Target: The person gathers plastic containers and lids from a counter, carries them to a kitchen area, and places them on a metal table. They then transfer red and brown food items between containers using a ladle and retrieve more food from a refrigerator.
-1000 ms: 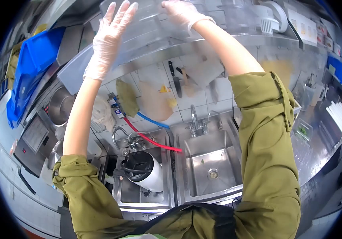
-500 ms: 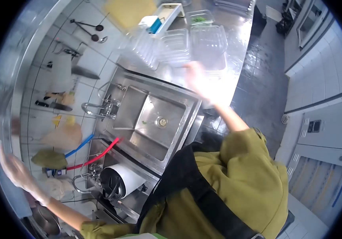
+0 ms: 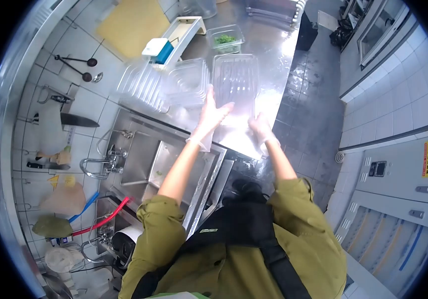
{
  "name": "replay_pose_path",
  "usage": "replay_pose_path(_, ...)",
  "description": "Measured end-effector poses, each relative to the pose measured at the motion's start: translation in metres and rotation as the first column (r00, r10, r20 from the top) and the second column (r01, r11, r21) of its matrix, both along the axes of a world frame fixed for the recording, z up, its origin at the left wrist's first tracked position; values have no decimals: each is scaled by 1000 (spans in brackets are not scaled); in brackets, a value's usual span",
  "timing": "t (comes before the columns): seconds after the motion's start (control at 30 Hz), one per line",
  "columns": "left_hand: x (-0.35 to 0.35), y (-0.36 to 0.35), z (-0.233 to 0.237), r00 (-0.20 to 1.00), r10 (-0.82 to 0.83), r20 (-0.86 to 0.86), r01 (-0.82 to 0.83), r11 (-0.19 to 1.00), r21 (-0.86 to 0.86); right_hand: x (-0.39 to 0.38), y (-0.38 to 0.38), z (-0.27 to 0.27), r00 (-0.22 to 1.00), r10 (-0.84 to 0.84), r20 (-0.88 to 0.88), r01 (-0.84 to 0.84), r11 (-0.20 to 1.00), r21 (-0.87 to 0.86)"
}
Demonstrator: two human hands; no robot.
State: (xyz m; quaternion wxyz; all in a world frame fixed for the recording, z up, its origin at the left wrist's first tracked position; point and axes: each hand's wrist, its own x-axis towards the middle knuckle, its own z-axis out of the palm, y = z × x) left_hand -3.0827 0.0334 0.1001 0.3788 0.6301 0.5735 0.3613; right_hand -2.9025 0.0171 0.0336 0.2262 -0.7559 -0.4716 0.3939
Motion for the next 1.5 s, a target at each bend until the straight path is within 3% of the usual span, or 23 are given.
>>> replay_pose_path(0.03,7,9,-15,999,20,37,-17,997,-77,4,-9,22,994,69,80,-65,996,-58)
replay_pose_path(0.07,10,17,-34,985,-33,171,55,990,-128,12,-12,7,976,68,207,-94,988,119)
replay_pose_path(0.17,22,16,-57,1000,-31,2,31,998,-56,31,2,22,968,165,-187,-52,868,494)
replay_pose_path(0.27,35,14,-64,986,-4,168,-2,999,39,29,43,9,839,262,-476,-54,912,406)
replay_pose_path(0.37,51,20,-80,955,103,278,-101,995,-20,20,45,66,835,189,-517,-91,974,209)
replay_pose_path(0.47,61,32,-80,886,279,371,-265,960,-88,17,49,61,772,319,-550,-262,948,181)
replay_pose_path(0.6,59,44,-122,895,412,170,-415,909,-20,45,83,62,783,452,-426,-383,891,242)
replay_pose_path(0.7,63,38,-111,884,443,150,-453,890,41,50,128,45,894,259,-366,-86,900,428)
replay_pose_path(0.77,64,35,-110,878,465,110,-470,883,19,48,157,24,893,323,-314,-143,864,483)
replay_pose_path(0.83,56,27,-77,935,339,-101,-351,924,-150,44,173,6,907,387,-169,-255,821,511)
replay_pose_path(0.87,50,17,-62,948,250,-197,-295,921,-254,42,166,17,936,342,-82,-231,773,591)
replay_pose_path(0.97,25,-20,-47,838,399,-373,-312,910,273,48,151,-4,992,87,91,-126,706,697)
replay_pose_path(1.0,20,-28,-37,733,501,-460,-375,862,342,45,128,4,992,115,59,-128,832,539)
replay_pose_path(1.1,6,-28,-55,791,411,-454,-421,903,84,30,82,3,977,176,120,-205,930,305)
replay_pose_path(1.23,10,-20,-54,789,403,-463,-444,896,22,22,76,1,933,90,347,-225,900,373)
replay_pose_path(1.33,11,-22,-65,802,476,-361,-488,871,63,37,96,-19,970,169,-173,-146,980,135)
replay_pose_path(1.5,17,-32,-55,838,493,-234,-472,870,142,41,77,-6,835,78,-545,10,987,157)
